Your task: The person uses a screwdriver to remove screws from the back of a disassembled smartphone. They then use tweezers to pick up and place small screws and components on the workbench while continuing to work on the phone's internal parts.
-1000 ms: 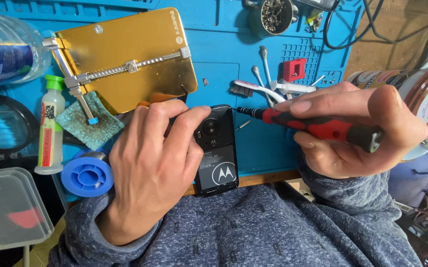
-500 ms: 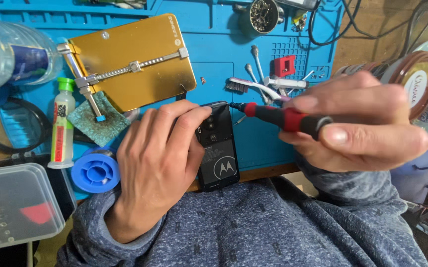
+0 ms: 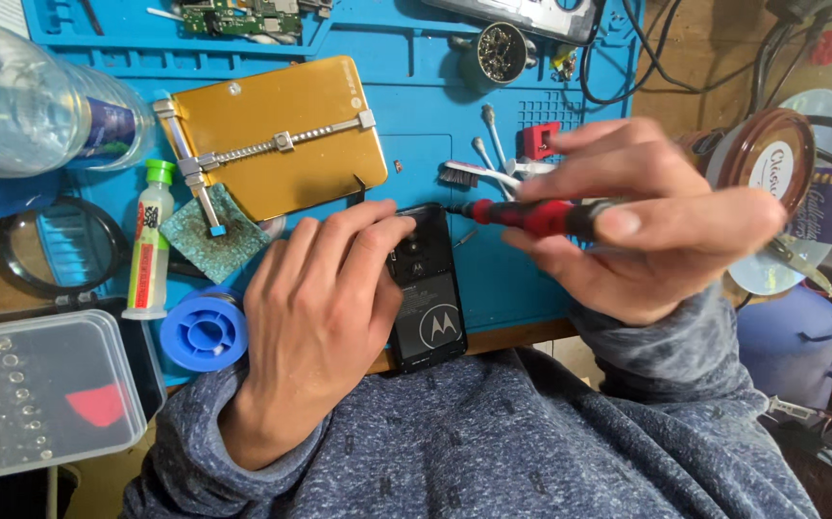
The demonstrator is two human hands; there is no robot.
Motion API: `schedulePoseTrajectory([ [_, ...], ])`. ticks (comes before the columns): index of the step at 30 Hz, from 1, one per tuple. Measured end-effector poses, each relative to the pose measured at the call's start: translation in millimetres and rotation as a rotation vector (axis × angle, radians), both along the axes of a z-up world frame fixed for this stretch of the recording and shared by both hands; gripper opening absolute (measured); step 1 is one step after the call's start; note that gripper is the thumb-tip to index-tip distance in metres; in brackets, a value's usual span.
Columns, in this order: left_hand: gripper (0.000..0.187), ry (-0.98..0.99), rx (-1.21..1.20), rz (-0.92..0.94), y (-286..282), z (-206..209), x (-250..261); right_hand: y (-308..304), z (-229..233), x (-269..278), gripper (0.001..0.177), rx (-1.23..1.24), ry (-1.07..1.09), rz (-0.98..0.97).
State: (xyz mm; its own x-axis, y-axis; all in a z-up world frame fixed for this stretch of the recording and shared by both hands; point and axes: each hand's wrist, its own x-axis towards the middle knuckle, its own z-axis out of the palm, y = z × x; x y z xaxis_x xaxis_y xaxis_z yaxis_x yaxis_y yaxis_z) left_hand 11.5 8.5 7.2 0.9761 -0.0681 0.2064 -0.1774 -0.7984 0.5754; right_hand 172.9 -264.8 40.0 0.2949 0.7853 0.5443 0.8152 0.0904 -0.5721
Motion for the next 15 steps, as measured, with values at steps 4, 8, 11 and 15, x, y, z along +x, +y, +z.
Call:
schedulePoseTrajectory([
  [4, 0.042, -0.002, 0.023, 0.013, -1.4, 0.0, 0.3, 17.6, 0.4, 12.5, 0.083, 0.032, -0.114, 0.04],
  [8, 0.037, -0.007, 0.023, 0.014, -1.4, -1.0, 0.6, 16.5, 0.2, 8.6, 0.062, 0.079, 0.183, 0.16],
  [11, 0.034, -0.017, 0.027, 0.017, -2.5, -2.0, 0.2, 3.1, 0.1, 0.6, 0.07, 0.01, 0.048, 0.002],
  [15, 0.028, 0.001, -0.005, 0.001, -1.7, 0.1, 1.3, -10.0, -1.3, -7.0, 0.078, 0.036, 0.2, 0.069],
])
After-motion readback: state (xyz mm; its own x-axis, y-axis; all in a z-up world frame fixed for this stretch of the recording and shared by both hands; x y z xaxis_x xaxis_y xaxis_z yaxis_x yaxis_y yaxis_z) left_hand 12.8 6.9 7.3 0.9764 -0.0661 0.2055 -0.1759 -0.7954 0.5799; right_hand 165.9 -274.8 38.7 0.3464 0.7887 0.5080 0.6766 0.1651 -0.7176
